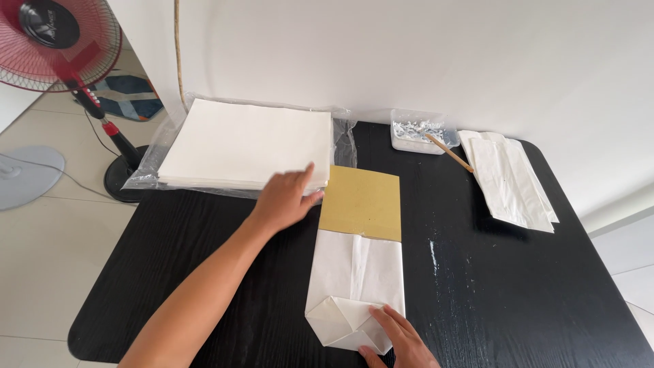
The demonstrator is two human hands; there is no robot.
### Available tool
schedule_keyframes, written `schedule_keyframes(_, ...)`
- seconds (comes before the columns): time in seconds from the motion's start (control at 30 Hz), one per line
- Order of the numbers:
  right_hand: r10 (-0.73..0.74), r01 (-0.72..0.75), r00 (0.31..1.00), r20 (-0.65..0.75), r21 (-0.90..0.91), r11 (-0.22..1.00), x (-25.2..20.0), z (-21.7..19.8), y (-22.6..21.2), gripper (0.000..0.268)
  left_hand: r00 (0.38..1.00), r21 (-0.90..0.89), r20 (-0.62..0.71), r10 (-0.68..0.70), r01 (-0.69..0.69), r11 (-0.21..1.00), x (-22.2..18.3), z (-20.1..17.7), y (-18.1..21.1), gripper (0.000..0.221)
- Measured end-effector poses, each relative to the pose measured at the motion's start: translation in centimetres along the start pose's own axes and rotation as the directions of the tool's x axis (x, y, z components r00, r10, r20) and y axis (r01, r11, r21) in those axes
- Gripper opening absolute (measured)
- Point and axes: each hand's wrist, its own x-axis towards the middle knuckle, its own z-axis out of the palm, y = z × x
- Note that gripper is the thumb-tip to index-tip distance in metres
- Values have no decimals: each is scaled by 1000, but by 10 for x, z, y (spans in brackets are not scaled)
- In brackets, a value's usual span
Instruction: Folding a white paper sheet around a template and applying glue with a brush to create a bag.
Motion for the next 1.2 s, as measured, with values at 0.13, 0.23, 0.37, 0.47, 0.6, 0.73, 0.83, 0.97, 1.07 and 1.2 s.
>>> schedule_keyframes(0.13, -89, 92, 993, -82, 34, 995, -6, -3, 3, 69, 978, -335, 199, -54, 119, 935, -77, -47, 78, 53)
schedule_keyframes(0.23, -102, 108, 989, -106, 56, 993, -13, -6, -5, 65, 953, -461, 231, 195, -69, 885, -137, -53, 124, 60)
schedule_keyframes(0.37, -120, 136, 977, -177, 81, 987, -25, -5, -14, 57, 960, -423, 171, 223, -133, 896, -175, -26, 153, 63)
schedule_keyframes(0.47, -121, 150, 959, -256, 97, 984, -30, -5, -25, 52, 983, -292, 40, 181, -162, 943, -174, -16, 161, 59)
schedule_keyframes(0.6, -54, 107, 945, -322, 149, 983, -37, -3, -36, 49, 991, -215, 45, 127, -114, 970, -164, -12, 167, 62)
schedule_keyframes(0.73, -49, 116, 932, -359, 167, 979, -31, -2, -32, 42, 979, -286, 165, 117, -66, 956, -152, -18, 163, 71)
schedule_keyframes(0.83, -125, 203, 875, -468, 119, 972, -20, 0, -22, 38, 978, -295, 134, 160, -115, 949, -151, -23, 167, 65)
schedule_keyframes(0.97, -188, 237, 858, -479, 44, 970, -13, -6, -19, 36, 941, -153, 30, 337, -329, 932, -161, -5, 162, 38)
schedule_keyframes(1.07, -137, 162, 914, -381, 36, 986, -13, -24, -28, 36, 893, -138, 112, 436, -421, 897, -161, -3, 154, 34)
schedule_keyframes(1.2, -118, 131, 960, -254, 35, 991, -12, -40, -31, 39, 826, -237, 272, 495, -441, 866, -150, -27, 147, 37)
